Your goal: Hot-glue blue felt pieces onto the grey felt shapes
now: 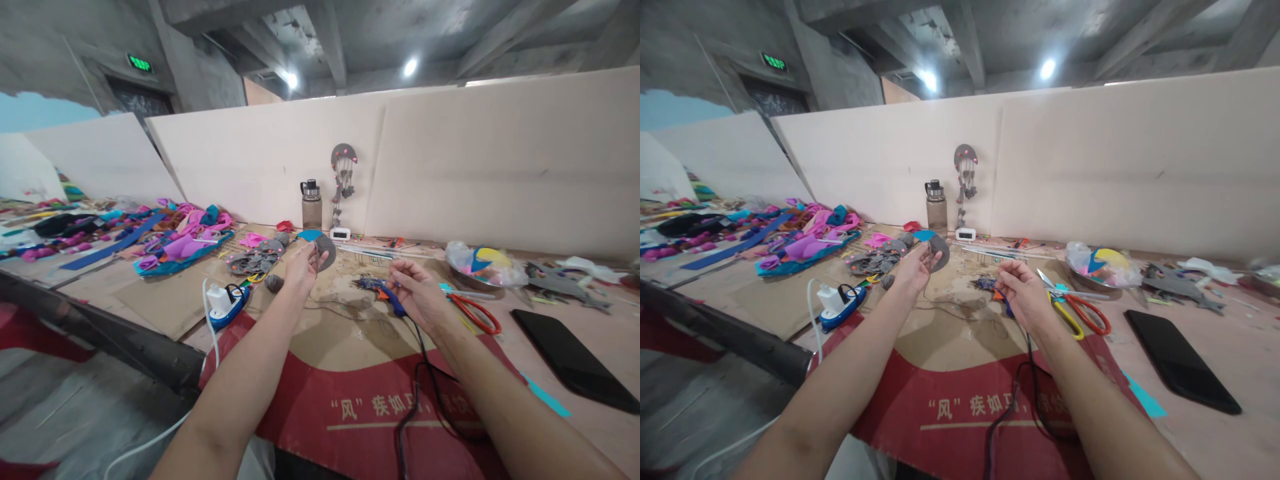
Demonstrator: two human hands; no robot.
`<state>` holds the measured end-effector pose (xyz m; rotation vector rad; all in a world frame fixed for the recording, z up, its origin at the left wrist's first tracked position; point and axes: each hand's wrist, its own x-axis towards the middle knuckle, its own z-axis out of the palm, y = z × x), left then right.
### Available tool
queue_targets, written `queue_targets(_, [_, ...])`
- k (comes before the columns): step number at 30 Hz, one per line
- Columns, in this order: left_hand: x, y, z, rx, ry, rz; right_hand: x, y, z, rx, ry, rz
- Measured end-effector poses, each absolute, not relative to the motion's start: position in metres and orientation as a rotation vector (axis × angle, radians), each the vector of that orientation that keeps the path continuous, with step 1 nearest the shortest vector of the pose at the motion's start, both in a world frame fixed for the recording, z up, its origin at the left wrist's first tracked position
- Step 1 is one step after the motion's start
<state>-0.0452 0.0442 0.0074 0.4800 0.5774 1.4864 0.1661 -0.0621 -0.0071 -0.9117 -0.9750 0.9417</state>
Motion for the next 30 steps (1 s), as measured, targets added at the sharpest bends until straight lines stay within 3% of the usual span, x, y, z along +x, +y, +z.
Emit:
queue_targets(16, [-0.045,0.042,0.007,0.535,0.578,1.485,0.17,-0.062,-0.008,-0.876,-0.936,1.021])
queue_targets(19, [-0.045,0.043,0.005,0.56,0.578,1.497,0.181,-0.056,-0.012,-1.145,-1.007,0.832])
queue_targets(24, [-0.045,0.042,0.005,0.621,0.57,1.512,0.2,-0.047,-0.026,-1.821,-1.464,0.184])
queue_targets(30, [-0.04,0.035,0.01,0.638,0.56,1.457,0.195,-0.046,-0.05,-2.079,-1.665,0.141])
